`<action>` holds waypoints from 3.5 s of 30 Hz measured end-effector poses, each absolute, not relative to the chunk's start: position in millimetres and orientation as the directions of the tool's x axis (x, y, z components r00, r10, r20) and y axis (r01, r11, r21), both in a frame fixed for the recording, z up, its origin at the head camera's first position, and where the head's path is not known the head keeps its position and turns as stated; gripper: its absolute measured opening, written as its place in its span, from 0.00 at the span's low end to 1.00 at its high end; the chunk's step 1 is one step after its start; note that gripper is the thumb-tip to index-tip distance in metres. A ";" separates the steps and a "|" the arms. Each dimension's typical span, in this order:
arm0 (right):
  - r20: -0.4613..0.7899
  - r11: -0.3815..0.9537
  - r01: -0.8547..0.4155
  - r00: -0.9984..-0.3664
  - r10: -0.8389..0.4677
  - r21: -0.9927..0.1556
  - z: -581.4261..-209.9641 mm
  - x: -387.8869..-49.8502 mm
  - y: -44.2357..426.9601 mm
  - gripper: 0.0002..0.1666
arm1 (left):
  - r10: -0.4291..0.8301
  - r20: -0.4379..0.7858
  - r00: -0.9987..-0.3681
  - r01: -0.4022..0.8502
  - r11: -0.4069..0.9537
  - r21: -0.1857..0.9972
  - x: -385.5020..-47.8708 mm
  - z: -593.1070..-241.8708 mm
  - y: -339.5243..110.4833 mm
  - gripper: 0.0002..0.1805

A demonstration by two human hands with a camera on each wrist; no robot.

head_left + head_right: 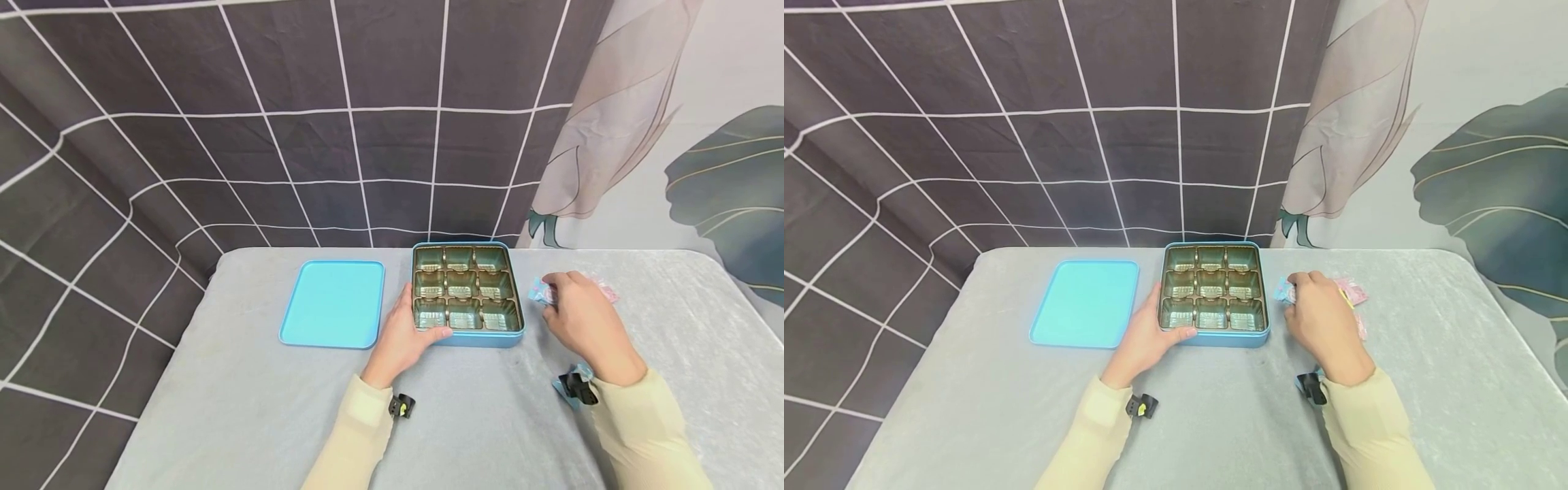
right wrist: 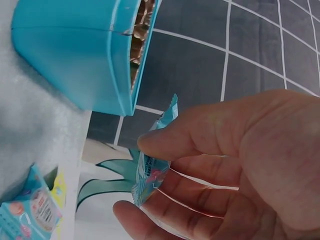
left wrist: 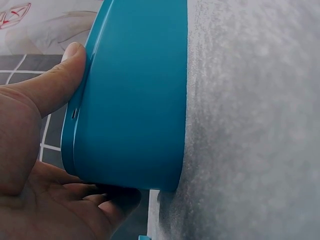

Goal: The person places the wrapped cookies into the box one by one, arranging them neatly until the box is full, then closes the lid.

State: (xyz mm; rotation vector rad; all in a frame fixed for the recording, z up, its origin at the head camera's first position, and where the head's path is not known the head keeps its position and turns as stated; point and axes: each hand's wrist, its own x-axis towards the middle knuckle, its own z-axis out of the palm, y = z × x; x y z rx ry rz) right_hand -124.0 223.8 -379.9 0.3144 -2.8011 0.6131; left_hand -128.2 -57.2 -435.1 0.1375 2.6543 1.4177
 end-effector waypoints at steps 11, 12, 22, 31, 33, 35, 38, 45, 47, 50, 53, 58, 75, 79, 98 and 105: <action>0.308 0.885 -0.272 -0.938 -0.156 -0.379 -370.6 -134.8 215.2 0.23 | 0.138 -0.072 -0.988 0.017 0.557 0.830 -128.0 -434.8 -56.7 0.63; 0.311 0.883 -0.276 -0.937 -0.160 -0.379 -370.2 -135.8 214.9 0.23 | 0.137 -0.073 -0.988 0.016 0.557 0.830 -128.0 -434.9 -56.7 0.63; 0.279 0.897 -0.274 -0.943 -0.180 -0.347 -366.5 -145.0 209.4 0.22 | 0.137 -0.074 -0.988 0.014 0.556 0.831 -128.7 -435.5 -57.0 0.62; 0.300 0.897 -0.303 -0.931 -0.207 -0.323 -362.6 -154.9 201.6 0.21 | 0.143 -0.052 -0.988 0.036 0.551 0.834 -129.7 -436.5 -58.0 0.62; 0.301 0.897 -0.307 -0.930 -0.211 -0.318 -362.0 -157.0 200.3 0.20 | 0.143 -0.050 -0.988 0.038 0.551 0.834 -129.7 -436.1 -57.8 0.62; 0.308 0.897 -0.314 -0.926 -0.218 -0.310 -362.2 -159.0 199.4 0.20 | 0.144 -0.054 -0.988 0.035 0.551 0.834 -129.5 -435.4 -57.7 0.62; 0.326 0.896 -0.331 -0.917 -0.231 -0.296 -363.0 -161.8 198.5 0.20 | 0.143 -0.064 -0.988 0.026 0.552 0.834 -129.2 -434.9 -57.4 0.62; 0.353 0.889 -0.361 -0.900 -0.254 -0.281 -364.7 -169.8 197.3 0.18 | 0.146 -0.048 -0.988 0.040 0.546 0.837 -129.2 -436.3 -57.3 0.62; 0.355 0.889 -0.367 -0.898 -0.261 -0.275 -365.9 -173.1 197.0 0.18 | 0.147 -0.041 -0.988 0.046 0.545 0.837 -129.2 -437.0 -57.3 0.62; 0.358 0.892 -0.365 -0.897 -0.260 -0.267 -367.5 -177.5 196.7 0.17 | 0.148 -0.035 -0.988 0.052 0.545 0.837 -129.0 -437.6 -57.6 0.62; 0.350 0.895 -0.362 -0.899 -0.262 -0.260 -367.9 -181.4 196.5 0.18 | 0.147 -0.037 -0.988 0.051 0.547 0.836 -129.0 -437.8 -57.9 0.62; 0.340 0.904 -0.356 -0.902 -0.267 -0.235 -366.8 -185.8 196.9 0.19 | 0.147 -0.044 -0.988 0.044 0.547 0.836 -128.9 -437.2 -57.6 0.62; 0.262 0.921 -0.342 -0.921 -0.289 -0.185 -365.5 -203.1 189.0 0.19 | 0.148 -0.044 -0.988 0.043 0.539 0.841 -129.0 -436.5 -57.9 0.61; 0.254 0.922 -0.351 -0.918 -0.304 -0.162 -366.0 -204.7 186.7 0.18 | 0.150 -0.042 -0.988 0.047 0.544 0.838 -129.8 -437.8 -57.7 0.62; 0.204 0.914 -0.390 -0.909 -0.363 -0.111 -371.5 -212.9 178.0 0.14 | 0.148 -0.040 -0.988 0.048 0.546 0.837 -129.3 -437.2 -58.4 0.62; 0.204 0.914 -0.394 -0.906 -0.370 -0.092 -377.2 -217.8 176.1 0.14 | 0.154 -0.038 -0.987 0.051 0.537 0.842 -129.2 -437.1 -57.9 0.61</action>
